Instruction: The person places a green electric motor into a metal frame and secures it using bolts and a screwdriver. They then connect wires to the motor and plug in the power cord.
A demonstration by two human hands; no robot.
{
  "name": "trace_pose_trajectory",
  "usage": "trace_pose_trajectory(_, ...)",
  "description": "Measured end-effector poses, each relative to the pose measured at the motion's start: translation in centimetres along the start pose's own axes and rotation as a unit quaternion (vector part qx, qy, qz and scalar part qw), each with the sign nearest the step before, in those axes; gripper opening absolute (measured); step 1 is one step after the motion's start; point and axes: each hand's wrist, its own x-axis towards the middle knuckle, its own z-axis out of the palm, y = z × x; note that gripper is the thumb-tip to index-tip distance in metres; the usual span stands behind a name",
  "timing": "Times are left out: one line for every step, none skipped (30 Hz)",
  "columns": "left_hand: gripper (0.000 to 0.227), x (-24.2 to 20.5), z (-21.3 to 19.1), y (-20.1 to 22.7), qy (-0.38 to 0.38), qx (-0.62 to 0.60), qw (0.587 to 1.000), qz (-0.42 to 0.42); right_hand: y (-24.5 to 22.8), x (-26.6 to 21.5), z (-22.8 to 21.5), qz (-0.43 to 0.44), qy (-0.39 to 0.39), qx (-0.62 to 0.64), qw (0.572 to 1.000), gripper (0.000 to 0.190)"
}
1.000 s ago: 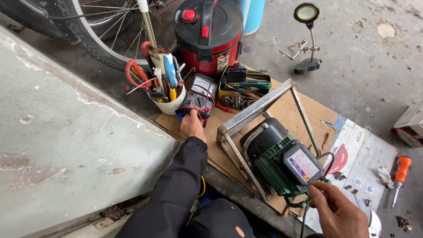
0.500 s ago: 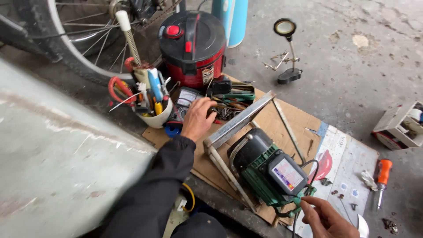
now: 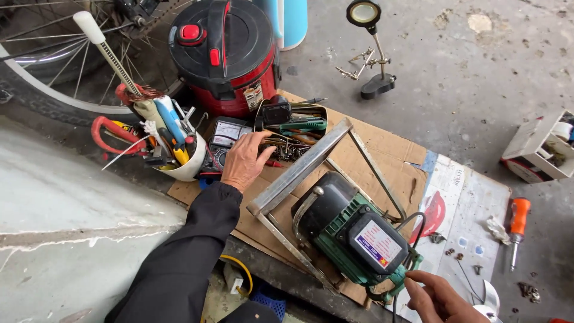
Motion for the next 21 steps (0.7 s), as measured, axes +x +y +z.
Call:
trace_pose_trajectory(0.031,-0.1,0.1,-0.3,-0.004,0.025,1.0,0.013,0.1,0.1,0.2,0.004,0.005,-0.001,1.0,0.022)
trace_pose_trajectory(0.031,-0.1,0.1,-0.5,-0.008,0.05,0.998,0.027,0.3,0.2,0.3,0.008,0.011,-0.001,1.0,0.022)
trace_pose_trajectory(0.031,0.0,0.3,-0.8,-0.006,0.052,0.998,0.026,0.1,0.4,0.2,0.007,0.009,-0.001,1.0,0.022)
trace_pose_trajectory(0.029,0.1,0.5,-0.9,0.013,0.073,0.997,0.016,-0.1,0.7,0.2,0.032,-0.006,-0.016,0.999,0.023)
trace_pose_trajectory(0.028,0.1,0.6,-1.1,0.033,0.095,0.995,0.008,-0.2,0.8,0.2,0.057,-0.02,-0.031,0.998,0.025)
trace_pose_trajectory(0.028,0.5,0.6,-1.3,0.034,0.096,0.995,0.007,0.0,0.9,0.4,0.056,-0.021,-0.031,0.998,0.025)
trace_pose_trajectory(0.025,0.7,0.6,-1.4,0.034,0.092,0.995,0.016,0.3,0.9,0.6,0.049,-0.009,-0.022,0.998,0.025)
trace_pose_trajectory(0.023,0.9,0.7,-1.5,0.034,0.088,0.995,0.026,0.6,0.9,0.8,0.043,0.003,-0.013,0.999,0.024)
trace_pose_trajectory(0.023,1.1,0.5,-1.6,0.034,0.086,0.995,0.027,0.9,0.9,1.0,0.044,0.005,-0.012,0.999,0.024)
trace_pose_trajectory(0.025,1.3,0.3,-1.7,0.031,0.088,0.995,0.029,1.2,1.0,1.1,0.042,0.004,-0.006,0.999,0.025)
trace_pose_trajectory(0.027,1.7,0.2,-1.6,0.027,0.087,0.995,0.033,1.5,1.1,1.1,0.041,0.005,0.0,0.999,0.025)
trace_pose_trajectory(0.027,1.8,0.3,-1.7,0.028,0.085,0.995,0.036,2.6,1.4,1.3,0.042,0.009,0.001,0.999,0.025)
trace_pose_trajectory(0.028,1.8,0.2,-1.8,0.015,0.081,0.996,0.027,3.7,1.7,1.6,0.032,0.006,0.004,0.999,0.027)
trace_pose_trajectory(0.029,1.9,0.1,-2.0,0.001,0.077,0.997,0.017,4.8,2.1,1.9,0.022,0.004,0.007,1.0,0.028)
trace_pose_trajectory(0.029,2.0,0.1,-2.1,0.001,0.076,0.997,0.02,5.7,2.5,2.2,0.022,0.006,0.009,1.0,0.028)
trace_pose_trajectory(0.03,2.1,0.1,-2.2,0.006,0.079,0.997,0.021,6.7,2.9,2.6,0.014,0.005,0.02,1.0,0.03)
trace_pose_trajectory(0.032,2.2,0.3,-2.3,0.009,0.079,0.997,0.023,7.8,3.2,2.9,0.006,0.004,0.03,1.0,0.032)
trace_pose_trajectory(0.032,2.2,0.5,-2.2,0.008,0.078,0.997,0.026,7.5,3.2,2.7,0.008,0.007,0.032,0.999,0.032)
trace_pose_trajectory(0.031,2.2,0.6,-2.2,0.016,0.072,0.997,0.028,7.2,3.2,2.6,0.027,-0.007,0.023,0.999,0.032)
trace_pose_trajectory(0.03,2.2,0.7,-2.2,0.023,0.067,0.997,0.029,6.8,3.1,2.4,0.046,-0.021,0.015,0.999,0.033)
trace_pose_trajectory(0.03,2.2,0.8,-2.0,0.022,0.067,0.997,0.032,6.9,3.1,2.6,0.047,-0.02,0.017,0.999,0.033)
